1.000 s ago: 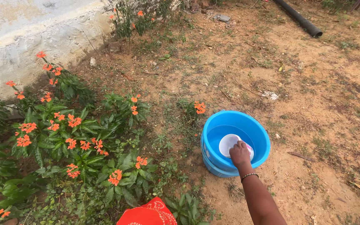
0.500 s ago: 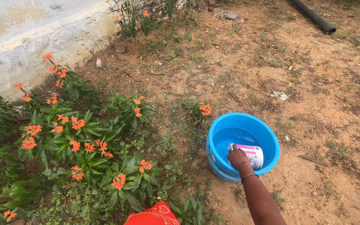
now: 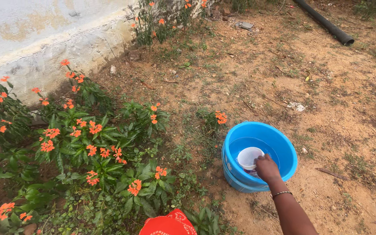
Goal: The person applies a white powder to the soil at the base of flowering plants by hand. They hold a plastic container in one hand and use the other to distribute the powder around the base of the stems.
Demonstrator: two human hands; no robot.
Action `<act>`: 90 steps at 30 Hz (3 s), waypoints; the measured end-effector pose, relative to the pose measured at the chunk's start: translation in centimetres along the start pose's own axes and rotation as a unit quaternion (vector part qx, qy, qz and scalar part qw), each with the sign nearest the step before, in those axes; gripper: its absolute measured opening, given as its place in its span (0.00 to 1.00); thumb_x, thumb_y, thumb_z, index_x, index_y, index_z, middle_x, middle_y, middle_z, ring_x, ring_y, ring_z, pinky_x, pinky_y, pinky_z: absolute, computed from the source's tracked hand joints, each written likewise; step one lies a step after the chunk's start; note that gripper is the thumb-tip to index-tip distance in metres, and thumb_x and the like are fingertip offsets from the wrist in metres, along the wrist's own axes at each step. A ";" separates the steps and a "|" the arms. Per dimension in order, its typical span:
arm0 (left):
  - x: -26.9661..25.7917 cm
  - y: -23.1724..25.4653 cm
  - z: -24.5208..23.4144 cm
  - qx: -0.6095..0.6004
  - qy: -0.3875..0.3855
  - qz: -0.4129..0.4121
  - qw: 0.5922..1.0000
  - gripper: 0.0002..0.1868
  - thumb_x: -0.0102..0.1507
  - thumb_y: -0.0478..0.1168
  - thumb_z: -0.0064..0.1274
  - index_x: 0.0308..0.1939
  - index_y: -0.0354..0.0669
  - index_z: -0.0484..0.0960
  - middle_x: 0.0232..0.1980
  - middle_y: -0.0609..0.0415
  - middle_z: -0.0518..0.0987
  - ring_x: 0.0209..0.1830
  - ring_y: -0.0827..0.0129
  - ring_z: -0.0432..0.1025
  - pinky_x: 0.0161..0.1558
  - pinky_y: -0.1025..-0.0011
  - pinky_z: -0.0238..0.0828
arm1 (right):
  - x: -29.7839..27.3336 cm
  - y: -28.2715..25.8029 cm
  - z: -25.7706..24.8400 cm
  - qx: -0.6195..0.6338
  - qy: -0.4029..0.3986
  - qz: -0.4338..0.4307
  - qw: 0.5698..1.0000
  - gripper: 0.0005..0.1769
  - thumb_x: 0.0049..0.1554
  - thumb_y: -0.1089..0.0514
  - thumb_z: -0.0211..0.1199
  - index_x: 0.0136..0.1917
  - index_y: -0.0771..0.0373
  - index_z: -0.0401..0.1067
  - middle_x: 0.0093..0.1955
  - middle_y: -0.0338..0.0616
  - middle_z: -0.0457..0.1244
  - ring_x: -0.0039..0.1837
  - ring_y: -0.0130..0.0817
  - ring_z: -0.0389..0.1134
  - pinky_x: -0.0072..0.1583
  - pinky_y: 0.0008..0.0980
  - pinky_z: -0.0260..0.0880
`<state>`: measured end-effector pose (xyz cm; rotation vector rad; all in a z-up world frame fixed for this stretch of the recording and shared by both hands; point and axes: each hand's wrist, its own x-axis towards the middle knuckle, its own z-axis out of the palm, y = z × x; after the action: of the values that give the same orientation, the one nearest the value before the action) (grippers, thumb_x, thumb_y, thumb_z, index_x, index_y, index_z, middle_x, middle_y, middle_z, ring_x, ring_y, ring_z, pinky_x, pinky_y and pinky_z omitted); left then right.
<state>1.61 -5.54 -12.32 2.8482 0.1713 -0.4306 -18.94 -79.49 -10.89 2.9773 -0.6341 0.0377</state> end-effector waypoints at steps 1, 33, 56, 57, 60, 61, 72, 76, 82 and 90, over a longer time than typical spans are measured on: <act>0.2 -0.2 0.2 -0.005 0.002 0.002 1.000 0.46 0.51 0.55 0.69 0.70 0.43 0.71 0.69 0.36 0.65 0.69 0.46 0.66 0.68 0.49 0.67 | -0.7 0.2 -1.3 0.047 0.022 0.024 0.998 0.11 0.51 0.58 0.68 0.50 0.55 0.78 0.55 0.41 0.68 0.64 0.47 0.64 0.64 0.43 0.70; -5.2 -1.5 -6.8 -0.686 0.081 -0.058 0.720 0.50 0.55 0.62 0.57 0.78 0.58 0.54 0.79 0.44 0.58 0.77 0.54 0.56 0.71 0.48 0.53 | -3.3 -56.4 -17.1 0.467 0.046 -0.395 0.790 0.17 0.40 0.57 0.80 0.42 0.61 0.79 0.47 0.40 0.71 0.55 0.42 0.67 0.59 0.42 0.67; -2.9 1.4 -6.2 -0.754 0.013 -0.205 0.623 0.57 0.55 0.67 0.54 0.81 0.56 0.43 0.82 0.46 0.50 0.82 0.45 0.47 0.72 0.30 0.41 | -1.8 -56.6 -17.2 0.537 0.152 -0.341 0.757 0.18 0.43 0.53 0.79 0.44 0.63 0.78 0.51 0.42 0.71 0.58 0.42 0.67 0.59 0.42 0.68; -3.0 1.6 -6.2 -0.772 0.001 -0.187 0.608 0.52 0.56 0.68 0.50 0.79 0.56 0.50 0.79 0.46 0.57 0.79 0.45 0.52 0.70 0.31 0.46 | -1.9 -56.4 -17.5 0.545 0.164 -0.343 0.748 0.17 0.44 0.54 0.79 0.43 0.63 0.78 0.51 0.42 0.72 0.58 0.41 0.68 0.59 0.41 0.69; -3.9 2.1 -6.5 -0.828 -0.021 -0.090 0.552 0.43 0.61 0.71 0.39 0.74 0.52 0.66 0.72 0.44 0.72 0.70 0.46 0.66 0.60 0.38 0.60 | -2.0 -56.1 -18.2 0.623 0.119 -0.304 0.711 0.16 0.45 0.55 0.77 0.45 0.63 0.77 0.53 0.42 0.70 0.58 0.35 0.68 0.53 0.32 0.75; -4.4 2.3 -6.7 -0.850 -0.018 -0.031 0.525 0.43 0.64 0.71 0.38 0.73 0.48 0.68 0.70 0.42 0.74 0.67 0.46 0.69 0.54 0.40 0.66 | -2.0 -55.9 -18.4 0.643 0.117 -0.306 0.692 0.16 0.47 0.56 0.76 0.46 0.63 0.77 0.54 0.42 0.69 0.59 0.34 0.68 0.54 0.31 0.75; -8.2 3.3 -10.6 -0.919 -0.036 0.105 0.378 0.43 0.59 0.71 0.46 0.70 0.50 0.67 0.63 0.45 0.77 0.57 0.48 0.77 0.44 0.43 0.80 | -1.6 -55.8 -19.0 0.774 0.021 -0.359 0.521 0.15 0.52 0.61 0.74 0.50 0.66 0.75 0.63 0.45 0.64 0.64 0.31 0.67 0.63 0.34 0.72; -7.6 2.1 -9.8 -0.939 0.023 0.071 0.337 0.42 0.55 0.63 0.55 0.68 0.46 0.70 0.62 0.47 0.78 0.57 0.52 0.77 0.52 0.45 0.78 | -0.9 -55.9 -18.8 0.813 -0.080 -0.354 0.455 0.12 0.53 0.60 0.70 0.50 0.66 0.75 0.61 0.49 0.67 0.63 0.33 0.67 0.65 0.36 0.67; -7.1 0.3 -8.7 -0.937 0.037 0.106 0.330 0.38 0.54 0.56 0.60 0.64 0.38 0.74 0.58 0.47 0.81 0.56 0.55 0.77 0.58 0.51 0.74 | 1.8 -57.3 -14.8 0.910 -0.210 -0.084 0.348 0.11 0.62 0.52 0.57 0.50 0.61 0.72 0.53 0.43 0.69 0.55 0.34 0.69 0.57 0.36 0.68; -7.6 0.1 -9.1 -0.922 0.045 0.063 0.378 0.41 0.51 0.56 0.60 0.64 0.40 0.73 0.57 0.48 0.82 0.57 0.56 0.77 0.60 0.50 0.74 | 6.5 -60.6 -3.9 0.921 -0.282 0.080 0.257 0.11 0.68 0.54 0.56 0.48 0.63 0.72 0.44 0.40 0.66 0.48 0.31 0.67 0.56 0.34 0.72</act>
<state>-3.05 -3.83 -1.57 0.5336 0.2083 0.1026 11.73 -26.65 -12.21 4.9381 -2.3437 -1.3350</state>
